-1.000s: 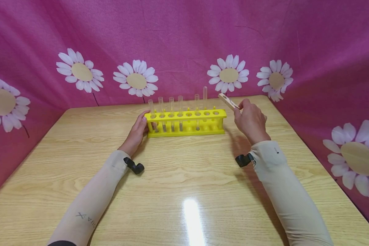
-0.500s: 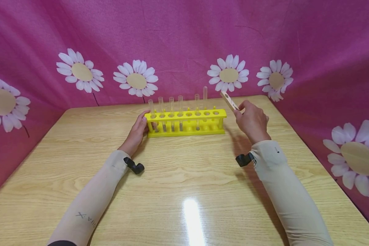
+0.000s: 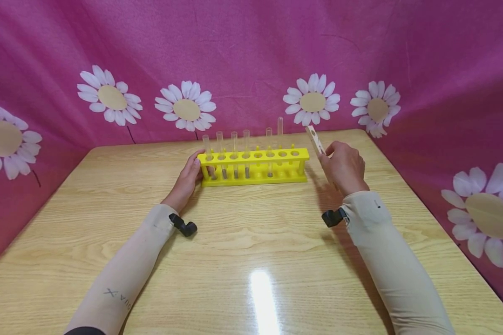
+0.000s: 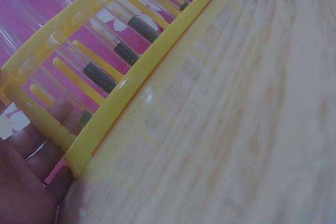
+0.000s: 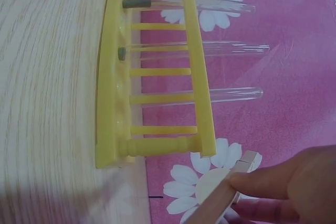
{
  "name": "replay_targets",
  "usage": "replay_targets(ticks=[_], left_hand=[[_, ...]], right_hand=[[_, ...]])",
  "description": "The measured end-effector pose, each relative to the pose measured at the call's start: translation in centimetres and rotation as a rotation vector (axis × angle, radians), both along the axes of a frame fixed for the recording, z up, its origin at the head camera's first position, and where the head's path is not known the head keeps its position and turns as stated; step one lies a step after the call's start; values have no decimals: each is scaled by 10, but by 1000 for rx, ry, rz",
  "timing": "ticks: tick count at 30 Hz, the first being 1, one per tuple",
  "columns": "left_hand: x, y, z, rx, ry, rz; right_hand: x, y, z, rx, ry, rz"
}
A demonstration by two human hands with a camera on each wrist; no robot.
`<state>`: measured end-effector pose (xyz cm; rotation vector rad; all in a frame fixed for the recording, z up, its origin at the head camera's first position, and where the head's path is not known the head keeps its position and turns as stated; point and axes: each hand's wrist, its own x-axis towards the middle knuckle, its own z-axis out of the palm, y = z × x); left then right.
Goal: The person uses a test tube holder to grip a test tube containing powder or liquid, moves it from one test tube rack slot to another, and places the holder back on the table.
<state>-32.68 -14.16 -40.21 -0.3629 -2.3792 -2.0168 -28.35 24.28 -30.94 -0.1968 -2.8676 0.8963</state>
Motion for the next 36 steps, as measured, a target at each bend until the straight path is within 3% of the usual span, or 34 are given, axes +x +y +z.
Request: replay_targets(ticks=[8,14,23,26,29,36], left_hand=[[0,1,-1,-10,-8,23],[-1,-1,1,-7,-23,1],[20,5,27,-33,-40,-7],[22,5,28,-48,-36,-1],[19,4,25,-51,-42,2],[0,-2,3,-13,-35,-2]], right_hand=[[-3,0,-2,39,-76,32],[-4,0,-4,45,-130,49],[-6,2,-7,75,-180,86],[-7,3,-9,73,-195,93],[-7,4,-9,75,-206,100],[-8,6,-10,114,-222,117]])
